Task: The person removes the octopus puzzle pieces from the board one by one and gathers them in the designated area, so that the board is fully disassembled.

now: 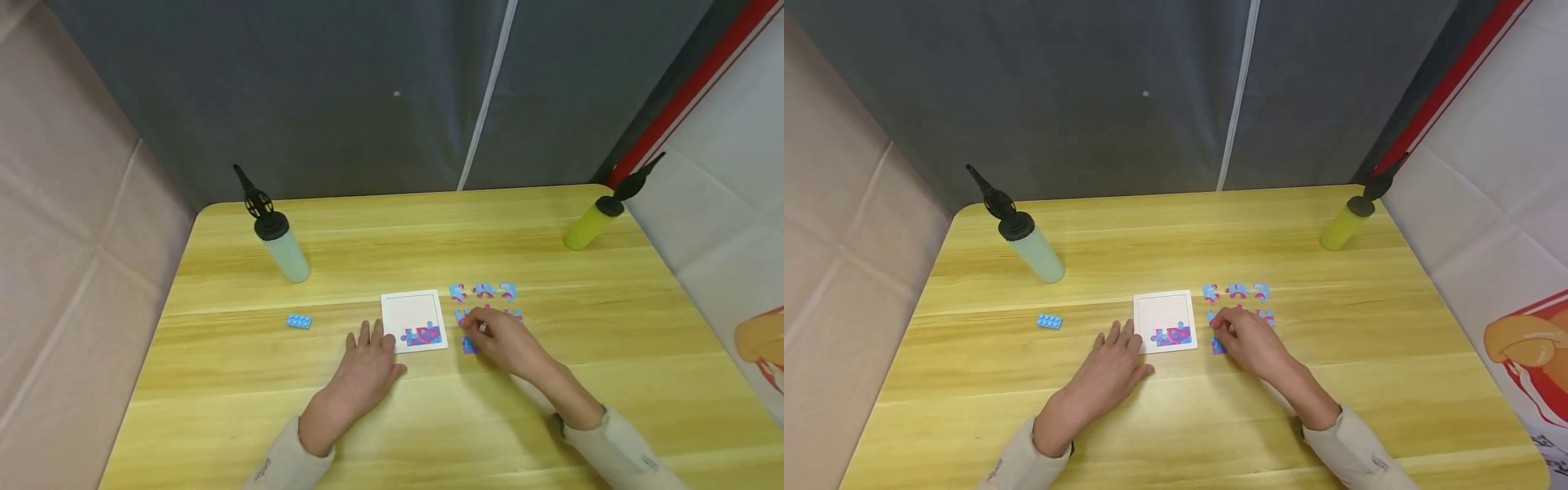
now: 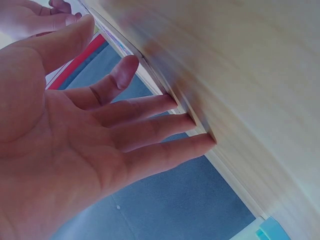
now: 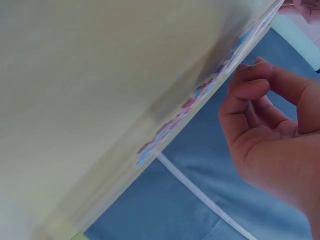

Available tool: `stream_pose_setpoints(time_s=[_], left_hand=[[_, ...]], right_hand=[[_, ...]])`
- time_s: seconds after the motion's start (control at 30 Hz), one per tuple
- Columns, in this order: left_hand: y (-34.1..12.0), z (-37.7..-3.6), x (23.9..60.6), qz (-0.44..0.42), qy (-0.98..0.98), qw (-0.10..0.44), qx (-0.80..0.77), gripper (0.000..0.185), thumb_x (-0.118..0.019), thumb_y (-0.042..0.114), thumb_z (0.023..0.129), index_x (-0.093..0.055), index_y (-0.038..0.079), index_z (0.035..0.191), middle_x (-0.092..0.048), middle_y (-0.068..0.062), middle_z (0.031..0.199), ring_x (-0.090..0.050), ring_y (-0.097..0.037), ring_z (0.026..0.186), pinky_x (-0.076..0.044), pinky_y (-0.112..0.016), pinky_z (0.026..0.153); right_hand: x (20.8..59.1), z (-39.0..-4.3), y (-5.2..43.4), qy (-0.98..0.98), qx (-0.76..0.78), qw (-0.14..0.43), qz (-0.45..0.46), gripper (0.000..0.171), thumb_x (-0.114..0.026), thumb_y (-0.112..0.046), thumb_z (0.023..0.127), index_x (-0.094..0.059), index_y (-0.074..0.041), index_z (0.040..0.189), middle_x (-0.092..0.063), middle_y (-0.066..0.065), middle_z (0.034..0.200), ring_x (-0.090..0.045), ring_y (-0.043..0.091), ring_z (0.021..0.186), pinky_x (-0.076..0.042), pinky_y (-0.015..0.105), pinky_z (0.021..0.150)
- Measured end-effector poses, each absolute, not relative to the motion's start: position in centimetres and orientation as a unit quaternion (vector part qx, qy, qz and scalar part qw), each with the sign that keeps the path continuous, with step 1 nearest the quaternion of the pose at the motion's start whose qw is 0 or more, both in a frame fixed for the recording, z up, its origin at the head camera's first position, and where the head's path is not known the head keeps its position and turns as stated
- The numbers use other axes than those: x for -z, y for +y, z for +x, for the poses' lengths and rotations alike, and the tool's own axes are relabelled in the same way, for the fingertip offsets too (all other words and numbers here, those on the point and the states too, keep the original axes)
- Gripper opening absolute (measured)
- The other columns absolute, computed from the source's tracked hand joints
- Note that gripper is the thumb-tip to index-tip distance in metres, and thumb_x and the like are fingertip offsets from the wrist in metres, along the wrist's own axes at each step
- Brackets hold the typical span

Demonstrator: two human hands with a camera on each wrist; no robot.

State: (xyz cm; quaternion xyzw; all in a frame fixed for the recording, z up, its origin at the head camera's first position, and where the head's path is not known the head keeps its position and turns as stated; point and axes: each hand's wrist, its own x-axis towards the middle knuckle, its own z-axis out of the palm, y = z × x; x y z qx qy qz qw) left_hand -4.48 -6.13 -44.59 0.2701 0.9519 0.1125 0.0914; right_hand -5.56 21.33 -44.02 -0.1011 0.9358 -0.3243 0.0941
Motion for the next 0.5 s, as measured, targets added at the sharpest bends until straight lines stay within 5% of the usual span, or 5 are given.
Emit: stream_pose_setpoints(time_s=[0.5], left_hand=[[-6.1, -4.4, 44.5, 0.269, 0.953, 0.088, -0.109, 0.044, -0.07, 0.036, 0.098, -0.061, -0.004, 0.115, -0.051, -0.036, 0.148, -0.05, -0.055, 0.137, -0.046, -0.067, 0.106]], right_hand=[[43.3, -7.1, 17.5, 0.929, 0.327, 0.089, -0.147, 0.012, -0.063, -0.005, 0.097, -0.073, -0.006, 0.104, -0.064, -0.005, 0.08, -0.049, 0.006, 0.064, -0.044, 0.022, 0.061]])
